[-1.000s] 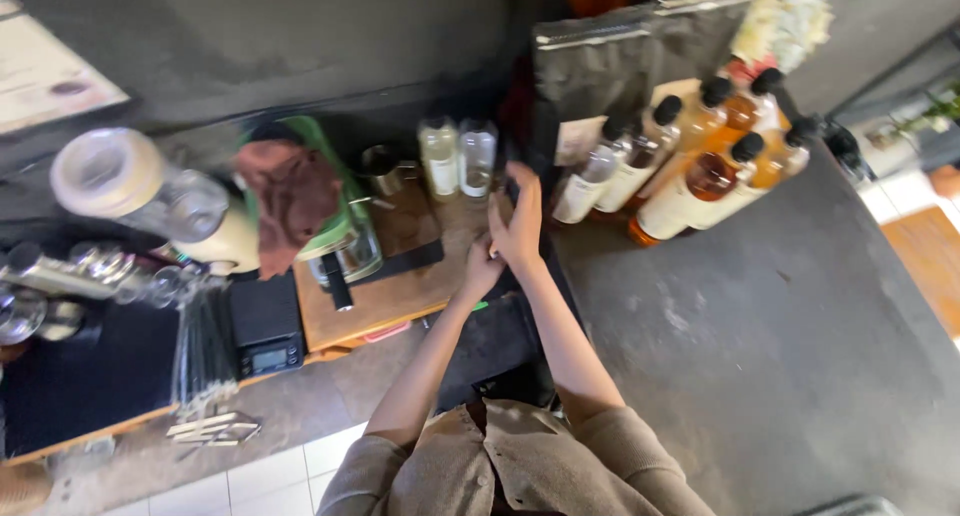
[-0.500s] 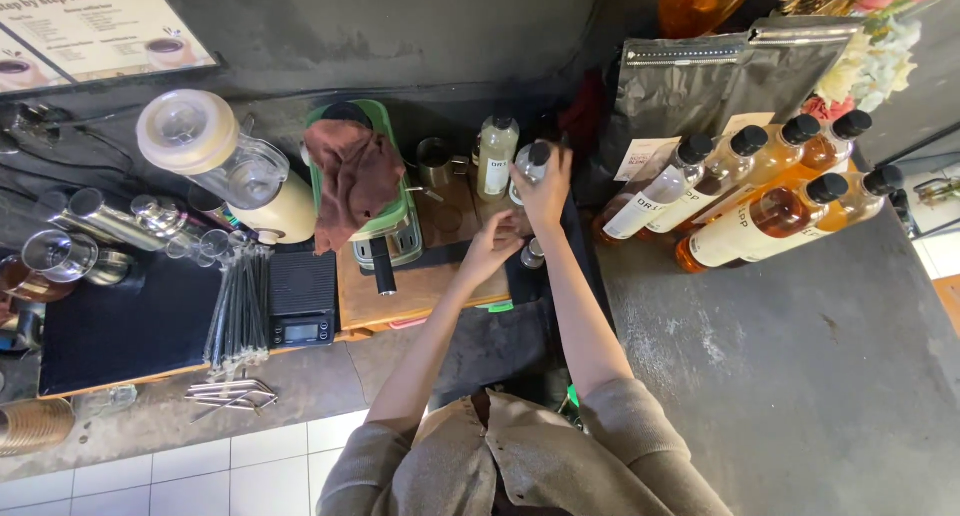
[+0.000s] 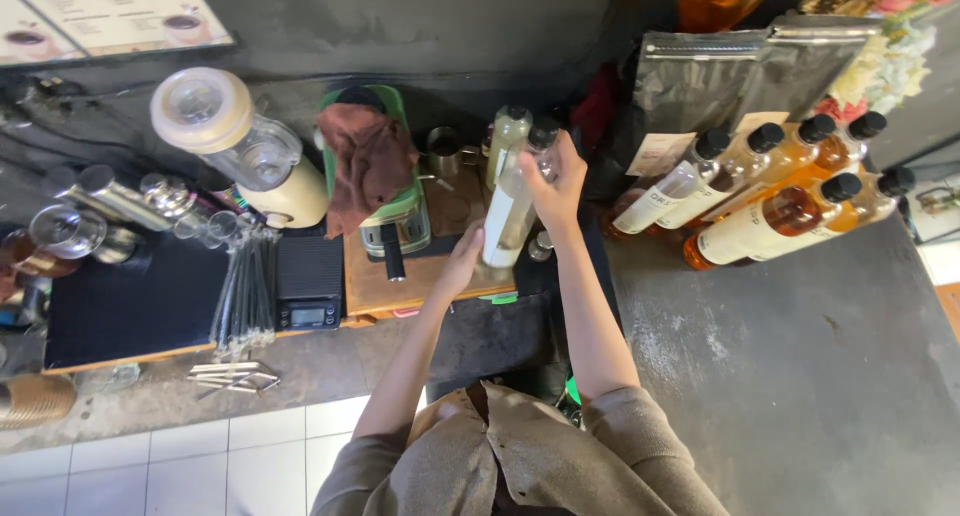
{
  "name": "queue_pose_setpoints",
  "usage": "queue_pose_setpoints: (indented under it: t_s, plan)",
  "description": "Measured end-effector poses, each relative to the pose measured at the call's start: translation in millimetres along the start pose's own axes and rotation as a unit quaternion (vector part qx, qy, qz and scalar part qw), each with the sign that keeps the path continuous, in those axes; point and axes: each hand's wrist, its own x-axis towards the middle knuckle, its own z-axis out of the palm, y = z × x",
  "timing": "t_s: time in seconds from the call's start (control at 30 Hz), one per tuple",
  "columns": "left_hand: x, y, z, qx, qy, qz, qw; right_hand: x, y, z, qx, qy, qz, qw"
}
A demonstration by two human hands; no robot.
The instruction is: The person wipes down several syrup bottles with a cloth, placing each back in a row on the counter, and then sorts through glass straws in a jar.
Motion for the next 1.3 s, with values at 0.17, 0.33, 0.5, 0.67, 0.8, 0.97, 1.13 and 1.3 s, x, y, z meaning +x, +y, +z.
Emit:
queue_pose_setpoints:
  t_s: [0.17,0.33,0.5,0.67,0.8,0.97,1.13,1.3]
  plan:
    - [-49.4,-11.7,-25.5,-0.225,0.044,-0.128,0.965,5.5,-34.1,56.2,0.176,-0.111,0.076,0.975]
    - [-115.4,34.4,-51.5,-0.231,0.034,-0.012,0.972,1.5,2.4,131.2,0.205,-0.191,0.148,0.948]
    - [-169.5,91.5,-66.1,-0.235,0.09,0.042,0.967,0.1,43.7,204.7,0.074,-0.186,-0.016,0.98]
    - [-216.6,113.9,-76.7,-0.246,0.156,0.059,0.955,-28.0,48.0,245.8,-0.396,-0.097,-0.185,0.894]
    - [-242.8,115.4,-86.0,-0.177,0.213,0.128,0.952,-48.9,49.9,245.9,-0.435,-0.142,-0.04,0.888]
    - [-265.3,110.1,-92.6,-0.195,0.25,0.117,0.941,-26.4,58.6,226.4,-0.276,-0.226,-0.007,0.934]
    - [-272.8,111.1,-96.7,-0.218,0.297,0.081,0.926,-17.5,-14.4,198.8,0.185,-0.436,0.152,0.867]
    - [-279.2,120.1,-96.7,-0.204,0.318,0.078,0.923,-22.7,-120.5,181.1,0.244,-0.641,-0.022,0.728]
